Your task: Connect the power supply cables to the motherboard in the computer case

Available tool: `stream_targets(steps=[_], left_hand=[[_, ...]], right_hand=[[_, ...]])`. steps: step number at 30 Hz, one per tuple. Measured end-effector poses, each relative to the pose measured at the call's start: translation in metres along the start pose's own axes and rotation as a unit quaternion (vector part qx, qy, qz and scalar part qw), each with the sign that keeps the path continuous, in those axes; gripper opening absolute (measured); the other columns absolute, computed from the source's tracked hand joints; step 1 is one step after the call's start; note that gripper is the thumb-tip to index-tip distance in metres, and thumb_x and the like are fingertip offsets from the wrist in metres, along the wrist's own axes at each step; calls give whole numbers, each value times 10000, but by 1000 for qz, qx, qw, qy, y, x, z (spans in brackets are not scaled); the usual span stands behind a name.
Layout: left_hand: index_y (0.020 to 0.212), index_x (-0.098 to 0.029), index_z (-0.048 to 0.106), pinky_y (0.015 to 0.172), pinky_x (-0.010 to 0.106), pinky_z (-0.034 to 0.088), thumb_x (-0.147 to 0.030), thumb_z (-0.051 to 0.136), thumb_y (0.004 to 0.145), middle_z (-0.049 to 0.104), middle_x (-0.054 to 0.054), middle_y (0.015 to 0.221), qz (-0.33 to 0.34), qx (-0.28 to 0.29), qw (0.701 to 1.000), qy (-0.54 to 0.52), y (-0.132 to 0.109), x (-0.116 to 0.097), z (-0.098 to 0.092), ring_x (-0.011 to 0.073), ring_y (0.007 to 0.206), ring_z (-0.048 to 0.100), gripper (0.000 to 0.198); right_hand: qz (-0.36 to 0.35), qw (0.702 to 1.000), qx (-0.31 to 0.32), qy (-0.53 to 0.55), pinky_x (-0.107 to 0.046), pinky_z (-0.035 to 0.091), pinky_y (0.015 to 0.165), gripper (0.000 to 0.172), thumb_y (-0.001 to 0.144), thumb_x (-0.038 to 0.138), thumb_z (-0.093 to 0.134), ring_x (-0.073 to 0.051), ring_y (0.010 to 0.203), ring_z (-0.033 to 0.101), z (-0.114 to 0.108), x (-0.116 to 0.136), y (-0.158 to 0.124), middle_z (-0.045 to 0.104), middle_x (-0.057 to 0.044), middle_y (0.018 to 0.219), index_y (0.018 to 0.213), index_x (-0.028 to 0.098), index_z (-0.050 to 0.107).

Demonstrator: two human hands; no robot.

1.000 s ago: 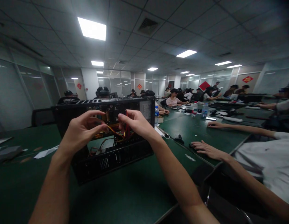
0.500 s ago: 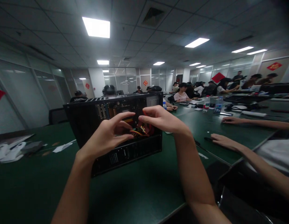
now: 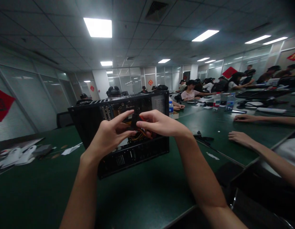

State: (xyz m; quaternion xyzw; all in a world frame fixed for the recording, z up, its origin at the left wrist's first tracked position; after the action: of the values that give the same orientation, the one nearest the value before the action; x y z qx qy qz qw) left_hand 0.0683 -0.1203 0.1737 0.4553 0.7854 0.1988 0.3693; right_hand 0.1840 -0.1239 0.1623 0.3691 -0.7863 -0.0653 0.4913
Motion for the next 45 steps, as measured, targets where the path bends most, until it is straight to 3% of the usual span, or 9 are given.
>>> stream_targets(steps=[20, 30, 39, 42, 45], left_hand=[[1462, -141, 483, 675, 254, 609, -451, 724, 847, 773, 48, 820, -5, 35, 999, 26, -3, 1, 3, 199, 754, 742, 730], [1367, -181, 538, 662, 245, 585, -489, 720, 836, 763, 41, 826, -20, 62, 998, 25, -2, 1, 8, 204, 753, 745, 640], [1335, -203, 578, 662, 230, 560, -457, 698, 855, 744, 24, 817, 19, 48, 993, 109, -4, 4, 0, 166, 719, 714, 556], [1333, -206, 586, 659, 234, 554, -434, 691, 862, 736, 19, 807, 23, 26, 989, 146, -1, 7, -3, 160, 702, 703, 534], [1417, -217, 500, 687, 254, 566, -408, 708, 848, 746, 40, 930, 31, -22, 982, 183, 3, 10, -6, 161, 736, 703, 635]], right_hand=[[11, 1000, 13, -6, -186, 379, 438, 376, 926, 512, 608, -73, 493, 490, 8, -8, 5, 506, 62, 581, 805, 171, 504], [37, 998, 44, -33, -196, 400, 463, 278, 966, 423, 537, -91, 519, 524, 19, -12, 3, 533, 52, 606, 855, 168, 526], [0, 992, 39, -116, -214, 389, 545, 205, 918, 340, 595, -108, 648, 529, 24, -10, 8, 572, 16, 739, 931, 136, 583], [4, 995, 13, -97, -225, 407, 596, 177, 892, 284, 591, -126, 713, 541, 22, -16, 16, 602, -1, 794, 968, 125, 612], [-11, 998, -16, -53, -234, 426, 641, 164, 866, 264, 588, -132, 749, 543, 15, -20, 23, 619, -6, 824, 948, 128, 625]])
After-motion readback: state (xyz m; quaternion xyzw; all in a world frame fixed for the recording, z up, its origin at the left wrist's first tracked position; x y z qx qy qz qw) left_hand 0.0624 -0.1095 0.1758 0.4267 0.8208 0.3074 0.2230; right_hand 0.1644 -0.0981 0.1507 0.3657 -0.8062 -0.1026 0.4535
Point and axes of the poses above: each hand's wrist, its own y-axis towards the middle knuckle, its own z-axis out of the palm, x = y × z, the point moved 10 cm from there along y, towards the middle knuckle
